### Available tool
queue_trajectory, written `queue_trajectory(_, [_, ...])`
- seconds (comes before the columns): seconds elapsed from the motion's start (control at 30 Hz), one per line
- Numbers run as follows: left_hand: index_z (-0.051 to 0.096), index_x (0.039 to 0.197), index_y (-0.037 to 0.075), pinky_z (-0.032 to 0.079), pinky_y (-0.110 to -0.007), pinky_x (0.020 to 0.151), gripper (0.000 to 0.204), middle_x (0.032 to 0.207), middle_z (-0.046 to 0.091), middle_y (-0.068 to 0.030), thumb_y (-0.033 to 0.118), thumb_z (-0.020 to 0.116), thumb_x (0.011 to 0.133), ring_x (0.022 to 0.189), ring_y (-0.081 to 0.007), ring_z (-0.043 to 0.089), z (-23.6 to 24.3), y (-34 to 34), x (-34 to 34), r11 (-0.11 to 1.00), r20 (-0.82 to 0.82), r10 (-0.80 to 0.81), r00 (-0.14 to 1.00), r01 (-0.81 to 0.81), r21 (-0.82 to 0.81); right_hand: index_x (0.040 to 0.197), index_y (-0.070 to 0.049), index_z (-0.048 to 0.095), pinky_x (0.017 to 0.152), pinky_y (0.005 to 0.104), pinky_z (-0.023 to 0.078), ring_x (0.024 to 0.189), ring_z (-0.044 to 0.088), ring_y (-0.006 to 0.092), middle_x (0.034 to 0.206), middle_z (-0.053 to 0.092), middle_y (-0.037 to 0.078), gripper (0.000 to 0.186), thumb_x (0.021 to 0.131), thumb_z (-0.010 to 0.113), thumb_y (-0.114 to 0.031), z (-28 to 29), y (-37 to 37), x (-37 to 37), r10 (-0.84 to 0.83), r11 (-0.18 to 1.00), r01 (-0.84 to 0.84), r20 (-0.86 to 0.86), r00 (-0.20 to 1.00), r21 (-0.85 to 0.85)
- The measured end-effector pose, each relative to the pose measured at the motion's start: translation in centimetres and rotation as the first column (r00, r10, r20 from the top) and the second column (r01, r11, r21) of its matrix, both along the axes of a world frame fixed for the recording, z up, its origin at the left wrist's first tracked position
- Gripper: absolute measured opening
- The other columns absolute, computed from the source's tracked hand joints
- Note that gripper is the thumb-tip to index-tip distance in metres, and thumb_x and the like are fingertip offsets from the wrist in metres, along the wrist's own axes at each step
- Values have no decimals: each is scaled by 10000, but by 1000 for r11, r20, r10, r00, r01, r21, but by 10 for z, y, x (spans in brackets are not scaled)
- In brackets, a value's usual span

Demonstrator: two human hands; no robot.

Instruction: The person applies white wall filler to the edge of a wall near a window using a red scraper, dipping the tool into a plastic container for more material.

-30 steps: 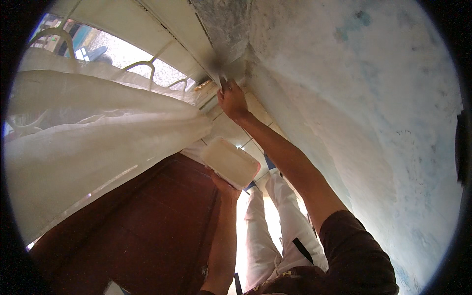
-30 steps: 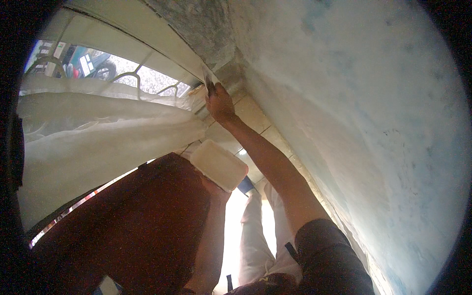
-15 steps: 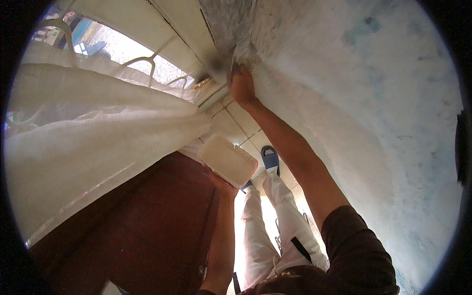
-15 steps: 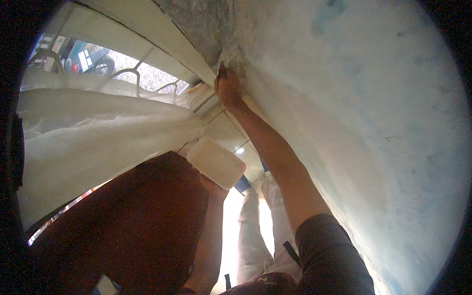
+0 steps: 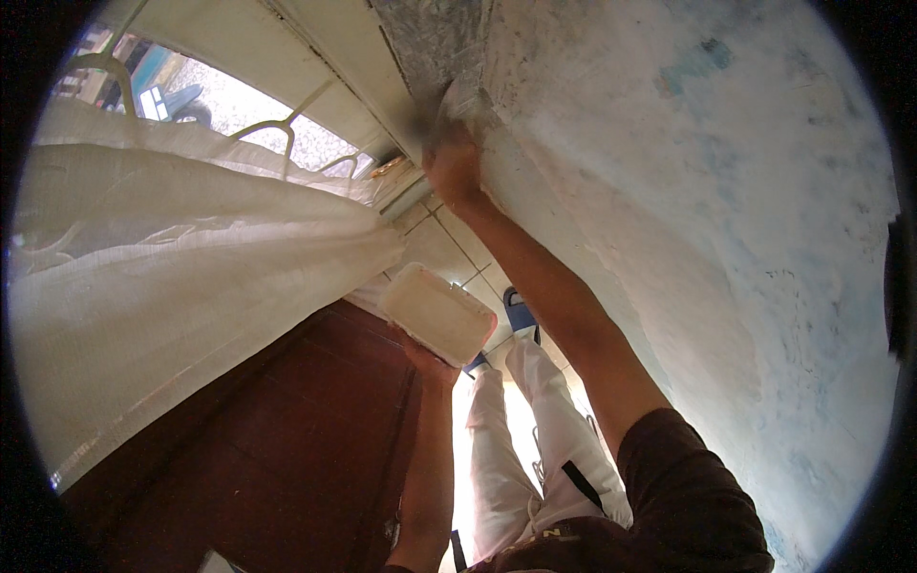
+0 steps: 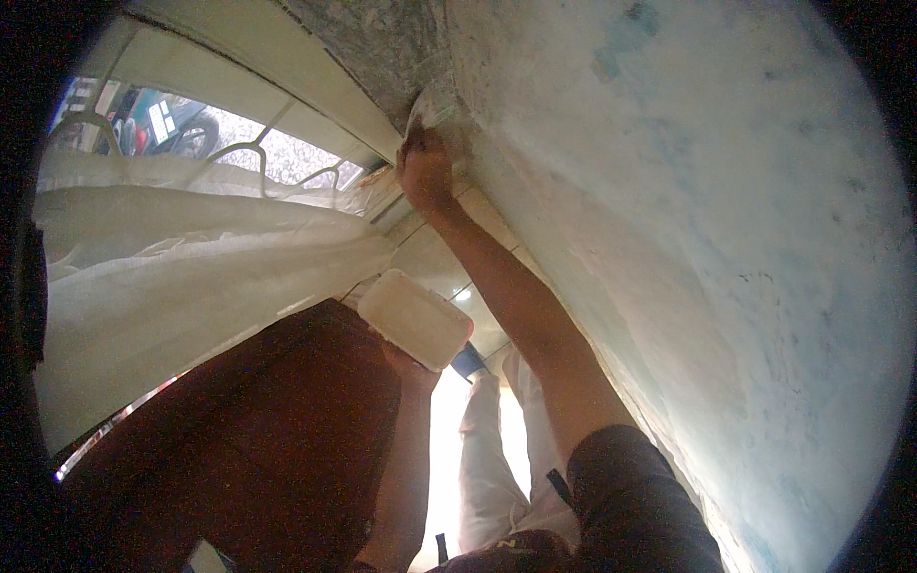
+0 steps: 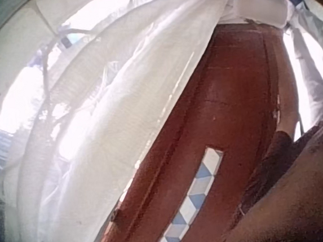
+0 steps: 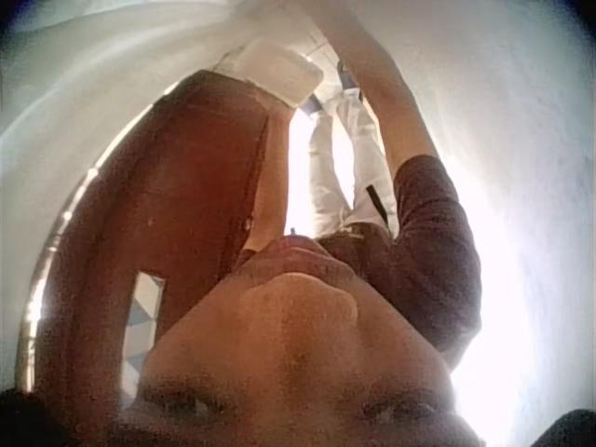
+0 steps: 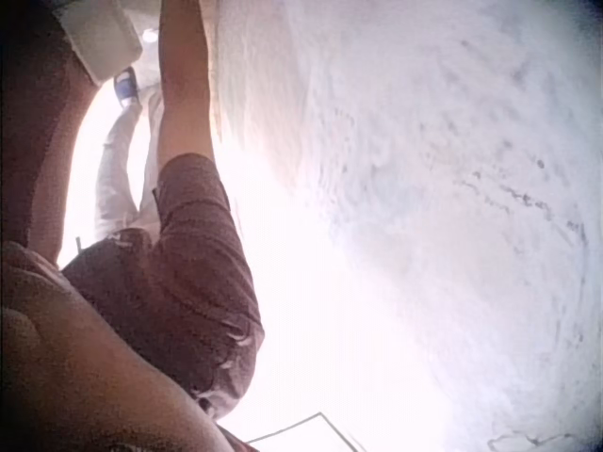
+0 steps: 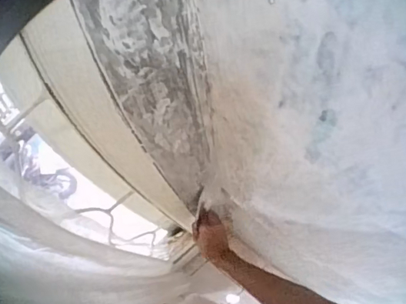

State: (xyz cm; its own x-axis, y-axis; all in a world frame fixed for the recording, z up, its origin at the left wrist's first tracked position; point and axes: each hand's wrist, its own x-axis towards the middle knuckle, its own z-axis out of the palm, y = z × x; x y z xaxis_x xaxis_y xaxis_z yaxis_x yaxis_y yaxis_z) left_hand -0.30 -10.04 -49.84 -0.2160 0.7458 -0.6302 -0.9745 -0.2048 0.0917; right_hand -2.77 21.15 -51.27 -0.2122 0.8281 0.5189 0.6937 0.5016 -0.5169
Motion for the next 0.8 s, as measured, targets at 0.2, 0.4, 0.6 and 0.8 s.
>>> queue_trajectory(0.2, [458, 1425, 189, 427, -593, 1010, 785, 1412, 503, -71, 726, 518, 856, 1266, -341, 501, 2, -2, 2, 998, -28, -14, 1000, 13, -57, 889, 57, 621, 705, 479, 530, 772, 615, 405, 913, 562, 224, 188, 878, 613, -131, -9, -25, 38, 107, 994, -106, 42, 993, -33])
queue_trajectory(0.4, [446, 1428, 177, 454, -538, 1018, 813, 1407, 500, -60, 753, 493, 857, 1263, -322, 503, 23, 8, 1, 989, -86, -61, 994, 49, -140, 840, 44, 638, 618, 444, 488, 725, 606, 396, 777, 557, 213, 135, 855, 612, -87, 29, 21, 29, -19, 990, 0, -133, 991, -139])
queue_trajectory(0.6, [477, 1423, 190, 387, -673, 1000, 739, 1404, 519, -86, 680, 535, 872, 1283, -353, 488, 4, -2, 0, 997, 21, 37, 999, -35, -74, 1054, 30, 647, 674, 464, 515, 817, 609, 387, 857, 576, 214, 248, 860, 618, -121, 18, -13, 5, 93, 995, -93, 13, 996, 22])
queue_trajectory(0.8, [475, 1427, 200, 327, -741, 1011, 737, 1411, 522, -89, 657, 578, 858, 1283, -363, 487, 15, 5, 3, 991, 75, 24, 997, -34, 129, 1064, 32, 636, 662, 457, 520, 823, 605, 373, 859, 571, 204, 252, 882, 616, -142, 8, -16, 49, 214, 976, -213, 18, 977, -49])
